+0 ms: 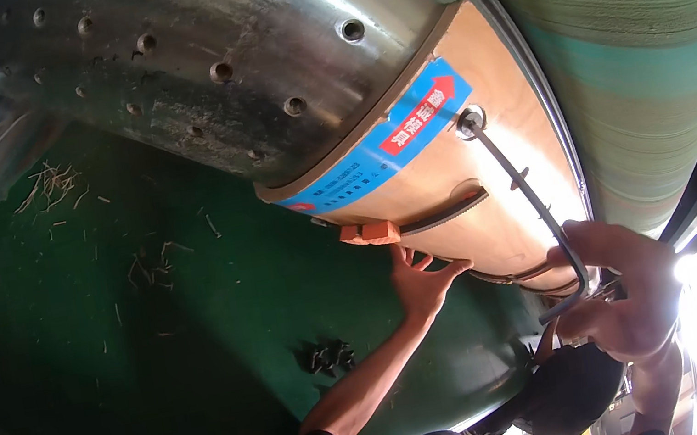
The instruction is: The person positions a large cylindrical wooden object onto a machine and secures it using straps and bolts. They use a wrench to tighten the bolts, ensuring the object is firmly attached to the machine.
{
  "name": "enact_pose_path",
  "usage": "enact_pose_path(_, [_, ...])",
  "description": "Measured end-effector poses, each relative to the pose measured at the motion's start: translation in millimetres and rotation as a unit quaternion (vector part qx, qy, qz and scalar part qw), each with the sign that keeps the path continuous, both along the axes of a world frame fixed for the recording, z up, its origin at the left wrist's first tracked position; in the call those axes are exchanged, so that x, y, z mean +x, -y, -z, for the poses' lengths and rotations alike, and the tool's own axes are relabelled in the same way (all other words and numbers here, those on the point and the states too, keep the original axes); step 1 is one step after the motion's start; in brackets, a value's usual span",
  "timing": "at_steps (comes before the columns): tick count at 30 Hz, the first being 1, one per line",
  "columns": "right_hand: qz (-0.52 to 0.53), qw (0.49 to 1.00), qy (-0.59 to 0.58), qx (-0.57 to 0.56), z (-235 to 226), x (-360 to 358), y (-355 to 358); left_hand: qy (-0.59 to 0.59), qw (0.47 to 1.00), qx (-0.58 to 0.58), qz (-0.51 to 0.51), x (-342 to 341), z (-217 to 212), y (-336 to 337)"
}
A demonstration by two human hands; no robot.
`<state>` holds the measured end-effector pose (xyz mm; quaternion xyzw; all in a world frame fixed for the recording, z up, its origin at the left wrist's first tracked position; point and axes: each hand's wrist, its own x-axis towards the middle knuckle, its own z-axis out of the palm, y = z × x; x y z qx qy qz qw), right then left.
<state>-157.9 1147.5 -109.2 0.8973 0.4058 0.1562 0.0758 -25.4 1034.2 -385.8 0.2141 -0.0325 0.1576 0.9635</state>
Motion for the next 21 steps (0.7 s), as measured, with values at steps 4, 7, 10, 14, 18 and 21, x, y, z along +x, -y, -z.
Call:
enact_pose_path(4, [-0.166, 0.950, 0.173, -0.199, -8, 15, -2, -0.006, 1.000, 0.023, 0.001, 0, -1, 0])
enact_pose_path(7, [-0.176, 0.932, 0.198, -0.248, -14, 12, -12, -0.005, 0.999, 0.035, 0.012, 0, 0, 2])
enact_pose_path(10, [-0.202, 0.924, 0.229, -0.229, -16, 19, -13, -0.007, 0.999, 0.032, 0.012, 4, 4, 5])
enact_pose_path(14, [-0.128, 0.951, 0.222, -0.176, -17, 13, -9, -0.006, 0.999, 0.031, 0.017, 3, 4, 10])
enact_pose_path(18, [-0.073, 0.966, 0.206, -0.140, -14, 8, 1, -0.014, 0.998, 0.054, 0.011, 0, 3, 6])
enact_pose_path(21, [-0.068, 0.968, 0.201, -0.131, -8, 7, 2, -0.010, 0.999, 0.048, 0.003, 4, 4, -5])
